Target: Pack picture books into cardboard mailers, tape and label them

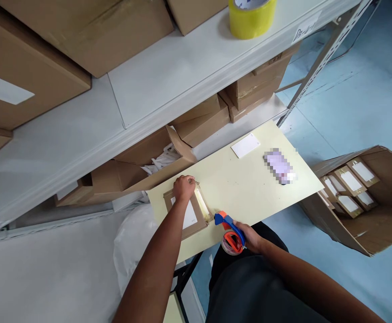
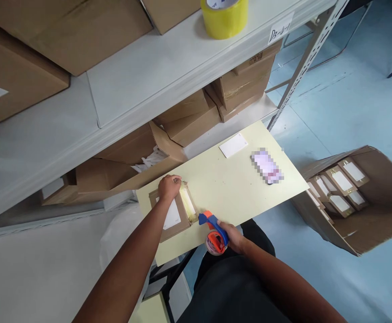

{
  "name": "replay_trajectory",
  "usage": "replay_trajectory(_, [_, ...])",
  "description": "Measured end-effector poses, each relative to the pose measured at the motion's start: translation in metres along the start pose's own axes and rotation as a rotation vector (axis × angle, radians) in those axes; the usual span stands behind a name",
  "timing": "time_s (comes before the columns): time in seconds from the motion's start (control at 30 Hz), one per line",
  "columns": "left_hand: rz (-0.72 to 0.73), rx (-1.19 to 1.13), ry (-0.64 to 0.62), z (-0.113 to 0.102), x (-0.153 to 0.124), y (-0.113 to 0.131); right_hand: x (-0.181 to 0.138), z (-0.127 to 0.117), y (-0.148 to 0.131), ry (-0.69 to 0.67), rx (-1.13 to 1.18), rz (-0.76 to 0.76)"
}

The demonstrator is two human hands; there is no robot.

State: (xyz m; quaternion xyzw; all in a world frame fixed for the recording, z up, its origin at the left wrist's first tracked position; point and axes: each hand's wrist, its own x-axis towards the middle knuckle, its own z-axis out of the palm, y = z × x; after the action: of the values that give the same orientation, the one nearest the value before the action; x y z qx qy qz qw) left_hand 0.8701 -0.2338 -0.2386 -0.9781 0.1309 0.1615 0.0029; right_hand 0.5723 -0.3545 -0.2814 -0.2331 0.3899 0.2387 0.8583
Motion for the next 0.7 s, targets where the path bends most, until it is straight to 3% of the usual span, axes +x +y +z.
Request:
replay_trajectory(0.3, [-0.047, -0.036, 0.016, -0.003, -0.009, 0.0, 0.005, 0.006, 0.034, -0.007, 0.036, 0.11])
replay_trajectory(0.43, [-0.013, 0.011, -0.115, -0.016, -0.004, -0.003, 0.009, 0.007, 0.038, -0.048, 0.057, 0.083])
replay_trajectory(0.53, [-0.029, 0.17, -0.215, -0.023, 0.005, 0.006, 0.008, 0.005, 0.04, -0.034, 0.047, 0.087])
replay_trajectory(0.7, [0.071, 0.408, -0.32, -0.014, 0.014, 0.03, 0.005, 0.007, 0.037, -0.028, 0.042, 0.092])
